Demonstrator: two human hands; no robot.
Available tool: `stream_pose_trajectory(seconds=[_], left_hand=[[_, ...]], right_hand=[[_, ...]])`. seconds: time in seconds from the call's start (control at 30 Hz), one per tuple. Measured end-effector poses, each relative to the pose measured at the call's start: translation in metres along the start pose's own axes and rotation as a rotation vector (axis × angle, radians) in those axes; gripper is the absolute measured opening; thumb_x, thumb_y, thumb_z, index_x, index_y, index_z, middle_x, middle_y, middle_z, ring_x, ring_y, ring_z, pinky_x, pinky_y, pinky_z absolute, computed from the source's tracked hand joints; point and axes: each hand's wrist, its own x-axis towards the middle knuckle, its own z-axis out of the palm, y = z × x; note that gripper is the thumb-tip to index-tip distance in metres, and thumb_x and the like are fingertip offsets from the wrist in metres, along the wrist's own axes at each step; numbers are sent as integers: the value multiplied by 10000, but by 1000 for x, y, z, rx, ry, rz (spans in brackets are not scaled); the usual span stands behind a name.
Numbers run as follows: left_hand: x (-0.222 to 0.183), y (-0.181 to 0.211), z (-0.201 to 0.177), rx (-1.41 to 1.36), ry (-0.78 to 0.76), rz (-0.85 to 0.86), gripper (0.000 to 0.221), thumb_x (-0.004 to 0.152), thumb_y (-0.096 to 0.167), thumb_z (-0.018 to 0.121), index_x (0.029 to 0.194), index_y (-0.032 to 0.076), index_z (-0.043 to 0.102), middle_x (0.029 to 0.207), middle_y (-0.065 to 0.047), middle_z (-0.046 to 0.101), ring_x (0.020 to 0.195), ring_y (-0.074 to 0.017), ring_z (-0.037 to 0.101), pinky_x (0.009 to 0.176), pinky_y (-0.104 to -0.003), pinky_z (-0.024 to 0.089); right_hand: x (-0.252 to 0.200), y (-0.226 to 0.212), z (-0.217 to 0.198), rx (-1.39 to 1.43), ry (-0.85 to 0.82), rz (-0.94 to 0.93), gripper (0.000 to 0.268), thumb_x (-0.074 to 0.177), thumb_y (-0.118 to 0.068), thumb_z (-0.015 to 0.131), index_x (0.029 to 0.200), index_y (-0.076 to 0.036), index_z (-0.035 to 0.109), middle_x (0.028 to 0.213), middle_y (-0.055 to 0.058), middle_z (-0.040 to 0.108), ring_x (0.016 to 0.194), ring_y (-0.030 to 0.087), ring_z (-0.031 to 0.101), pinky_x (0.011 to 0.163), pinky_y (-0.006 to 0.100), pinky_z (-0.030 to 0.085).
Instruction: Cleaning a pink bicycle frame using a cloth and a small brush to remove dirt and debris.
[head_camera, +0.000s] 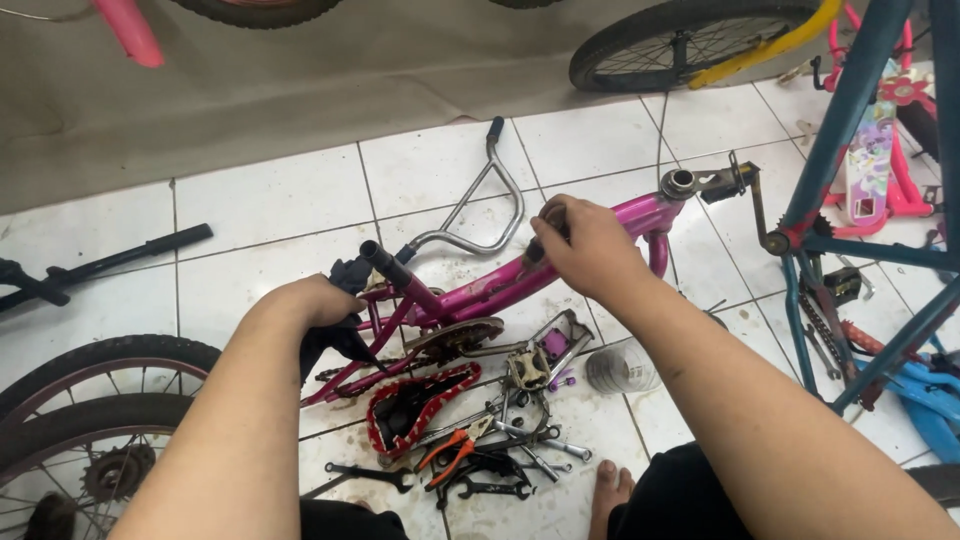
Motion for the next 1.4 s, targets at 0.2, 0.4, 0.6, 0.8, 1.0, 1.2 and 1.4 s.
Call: stream_pose_trajectory(seconds=[0.2,0.4,0.6,0.8,1.0,1.2,1.4], left_hand=[[-11,-13,-4,-163,34,18,724,845,426,743,1423,9,614,1260,-284,708,1241,-435,645,995,-558,512],[-16,-24,-12,-271,145,42,788,859,493,758,1468,33,563,1290,-278,677,1264,-450,612,999,-595,495],[-35,-27,-16,-217,70,-10,773,883,459,731,1491,25,531,1338,-291,656,1303,-456,589,1034,-600,482],[-42,-37,-16,-151,-6,-67,784,876,468,737,1496,31,539,1355,-293,658,1315,-449,591,1053,-603,472],[-38,-43,-16,-167,-4,-79,801,858,468,747,1495,32,537,1326,-309,667,1276,-471,613,1022,-615,485],[-37,-40,-15,-159,-28,-60,777,868,455,737,1484,20,549,1327,-313,667,1277,-473,614,1022,-611,485],[-20,-46,-8,-213,-17,-65,790,857,453,759,1490,34,542,1310,-308,670,1256,-484,619,1000,-640,482]], right_hand=[[17,27,-15,-74,134,53,280,1017,-289,608,1134,-55,705,976,185,732,1031,372,718,889,460,573],[-4,-3,34,99,-81,128,318,956,-315,628,1102,-49,722,1018,192,768,1091,388,709,932,517,561],[20,-13,58,125,-161,37,309,954,-303,610,1087,-50,726,997,171,778,1071,387,716,918,500,568],[9,-44,68,99,-226,0,306,949,-270,602,1105,-36,722,984,194,782,1047,397,726,903,518,571],[16,-56,82,176,-276,12,328,941,-274,610,1116,-21,726,990,187,785,1054,399,725,916,502,571],[29,-36,83,72,-262,76,315,945,-314,618,1093,-59,731,969,148,786,1036,357,735,885,473,588],[17,-62,57,-40,-270,54,297,935,-255,593,1127,-86,745,898,111,787,957,296,763,875,438,592]])
